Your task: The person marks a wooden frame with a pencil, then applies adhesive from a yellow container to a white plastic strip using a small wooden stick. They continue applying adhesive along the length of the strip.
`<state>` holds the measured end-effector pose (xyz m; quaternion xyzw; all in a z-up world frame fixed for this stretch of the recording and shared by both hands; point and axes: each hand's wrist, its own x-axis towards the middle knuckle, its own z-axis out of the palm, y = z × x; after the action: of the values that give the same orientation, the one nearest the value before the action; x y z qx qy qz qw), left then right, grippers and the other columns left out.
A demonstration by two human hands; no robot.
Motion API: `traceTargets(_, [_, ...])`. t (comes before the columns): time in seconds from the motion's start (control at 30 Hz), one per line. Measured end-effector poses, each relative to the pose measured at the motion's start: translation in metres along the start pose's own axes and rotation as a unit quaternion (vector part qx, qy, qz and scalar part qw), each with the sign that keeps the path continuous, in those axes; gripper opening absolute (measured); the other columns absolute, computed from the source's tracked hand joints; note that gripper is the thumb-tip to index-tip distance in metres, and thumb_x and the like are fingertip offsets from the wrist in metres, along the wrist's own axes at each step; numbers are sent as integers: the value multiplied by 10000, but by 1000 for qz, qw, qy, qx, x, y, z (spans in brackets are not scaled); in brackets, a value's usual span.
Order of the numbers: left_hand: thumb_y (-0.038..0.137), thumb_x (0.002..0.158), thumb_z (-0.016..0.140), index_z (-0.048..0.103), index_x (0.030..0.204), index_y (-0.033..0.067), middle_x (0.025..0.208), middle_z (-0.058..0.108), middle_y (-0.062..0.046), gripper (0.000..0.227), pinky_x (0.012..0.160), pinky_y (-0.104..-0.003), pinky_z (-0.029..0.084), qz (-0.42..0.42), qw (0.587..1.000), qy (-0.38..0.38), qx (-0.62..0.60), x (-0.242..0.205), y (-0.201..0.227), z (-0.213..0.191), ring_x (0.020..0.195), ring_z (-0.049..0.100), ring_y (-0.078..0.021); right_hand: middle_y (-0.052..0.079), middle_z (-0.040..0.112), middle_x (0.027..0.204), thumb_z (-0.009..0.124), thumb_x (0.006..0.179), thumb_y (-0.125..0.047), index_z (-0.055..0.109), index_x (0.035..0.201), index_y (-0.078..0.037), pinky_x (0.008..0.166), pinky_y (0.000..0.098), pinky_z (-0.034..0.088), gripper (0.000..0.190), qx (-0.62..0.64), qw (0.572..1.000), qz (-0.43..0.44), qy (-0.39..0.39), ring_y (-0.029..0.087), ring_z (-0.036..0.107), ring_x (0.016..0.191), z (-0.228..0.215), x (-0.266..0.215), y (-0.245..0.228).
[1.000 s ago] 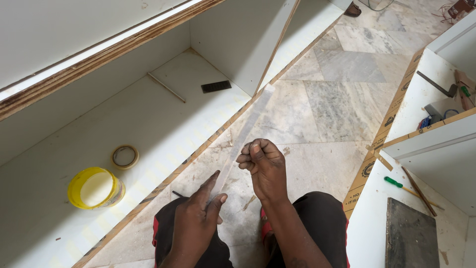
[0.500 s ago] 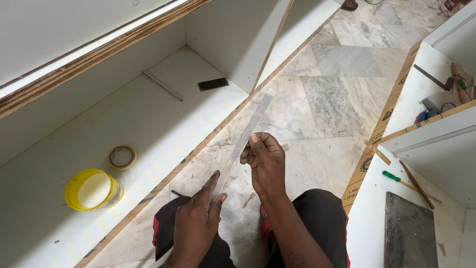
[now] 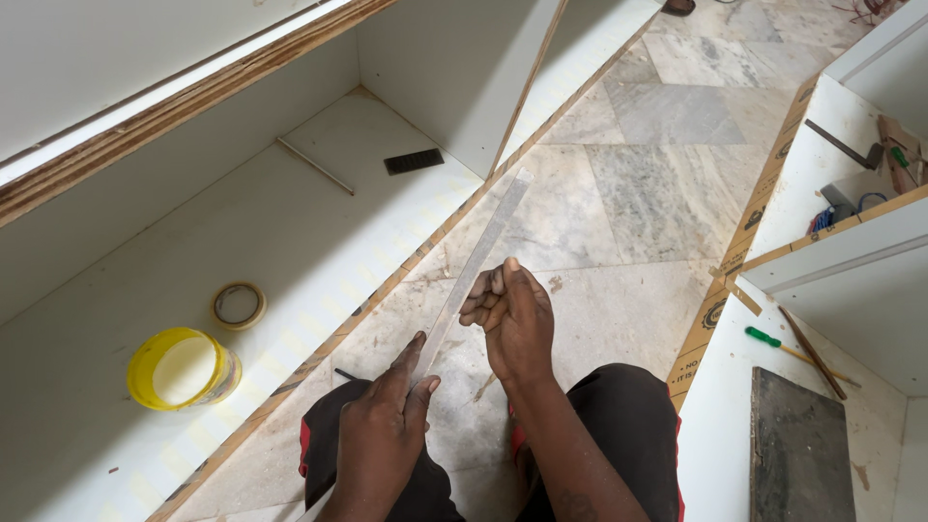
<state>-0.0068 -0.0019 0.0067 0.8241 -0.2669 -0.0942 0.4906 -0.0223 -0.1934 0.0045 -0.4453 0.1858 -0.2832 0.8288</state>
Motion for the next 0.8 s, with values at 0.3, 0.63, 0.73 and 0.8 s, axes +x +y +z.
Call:
traceTargets(0.3, [273, 854, 789, 622, 1410, 120, 976, 761, -219, 600, 652, -437, 584, 8, 989, -67, 130, 9, 20, -3, 759, 746, -367, 50, 660, 880, 629, 1086, -274, 634, 1032, -24, 642, 298, 556, 256, -60, 997, -41, 36, 136, 633, 730, -13, -6, 10])
traceTargets(0.63, [87, 934, 746, 620, 1419, 20, 1161, 752, -211, 506, 572, -310, 572, 82, 991, -95, 50, 9, 55, 27, 588, 719, -170, 136, 700, 903, 565, 1122, -361, 640, 1126, -9, 706, 336, 618, 360, 104, 991, 9, 77, 226, 718, 774, -43, -20, -11])
traceTargets(0.73, [100, 930, 737, 616, 1422, -2, 1097, 748, -253, 517, 638, -341, 596, 78, 990, -93, 74, 5, 50, 38, 611, 733, -212, 141, 692, 900, 579, 1136, -380, 610, 1106, 0, 675, 334, 615, 383, 129, 984, 28, 120, 217, 708, 759, -72, -9, -18])
traceTargets(0.8, [84, 955, 687, 521, 1496, -58, 1094, 731, -306, 584, 603, -350, 604, 3, 985, -160, 69, 17, 39, 42, 569, 739, -242, 136, 686, 891, 588, 1122, -366, 600, 1129, -7, 652, 330, 601, 359, 95, 983, 26, 154, 212, 701, 749, -105, 6, -29])
